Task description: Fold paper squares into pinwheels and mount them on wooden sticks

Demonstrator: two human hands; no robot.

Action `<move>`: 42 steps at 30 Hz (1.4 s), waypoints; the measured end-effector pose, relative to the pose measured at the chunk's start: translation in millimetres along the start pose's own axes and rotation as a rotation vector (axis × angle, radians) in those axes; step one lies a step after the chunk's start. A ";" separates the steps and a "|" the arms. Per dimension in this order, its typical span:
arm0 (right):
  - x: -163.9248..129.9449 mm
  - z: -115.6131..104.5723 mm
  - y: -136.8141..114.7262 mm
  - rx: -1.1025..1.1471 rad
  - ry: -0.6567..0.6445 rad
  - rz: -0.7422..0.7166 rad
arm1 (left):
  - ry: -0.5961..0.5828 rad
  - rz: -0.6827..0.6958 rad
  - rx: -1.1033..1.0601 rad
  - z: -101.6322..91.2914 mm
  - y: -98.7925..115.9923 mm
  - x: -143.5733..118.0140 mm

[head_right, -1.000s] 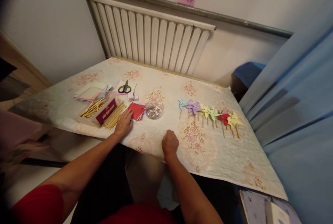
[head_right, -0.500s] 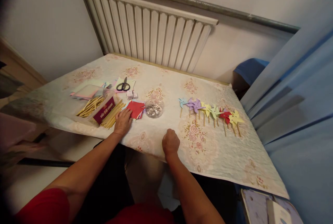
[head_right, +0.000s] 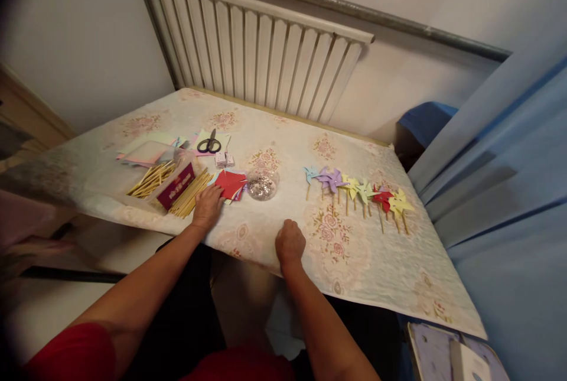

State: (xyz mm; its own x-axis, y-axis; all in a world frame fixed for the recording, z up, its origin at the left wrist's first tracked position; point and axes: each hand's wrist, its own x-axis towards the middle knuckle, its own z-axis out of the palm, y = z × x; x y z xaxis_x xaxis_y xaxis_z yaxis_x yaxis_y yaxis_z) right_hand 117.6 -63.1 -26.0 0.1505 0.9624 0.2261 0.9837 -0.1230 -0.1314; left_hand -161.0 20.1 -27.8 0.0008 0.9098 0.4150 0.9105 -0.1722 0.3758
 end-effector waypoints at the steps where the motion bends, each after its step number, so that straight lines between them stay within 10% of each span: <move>1: 0.2 0.0 0.0 -0.001 0.000 0.000 | -0.002 -0.003 -0.004 -0.2 0.1 0.1; 42: 0.7 3.4 0.4 -0.012 0.005 0.001 | 0.039 0.015 0.050 -7.0 -3.0 21.6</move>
State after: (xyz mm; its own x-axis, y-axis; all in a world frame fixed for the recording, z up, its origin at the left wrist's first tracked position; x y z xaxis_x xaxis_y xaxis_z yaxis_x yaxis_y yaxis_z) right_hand 117.7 -61.7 -29.2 0.1519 0.9611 0.2307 0.9847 -0.1269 -0.1197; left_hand -166.6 37.6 -14.1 0.0000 0.8918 0.4523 0.9301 -0.1661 0.3275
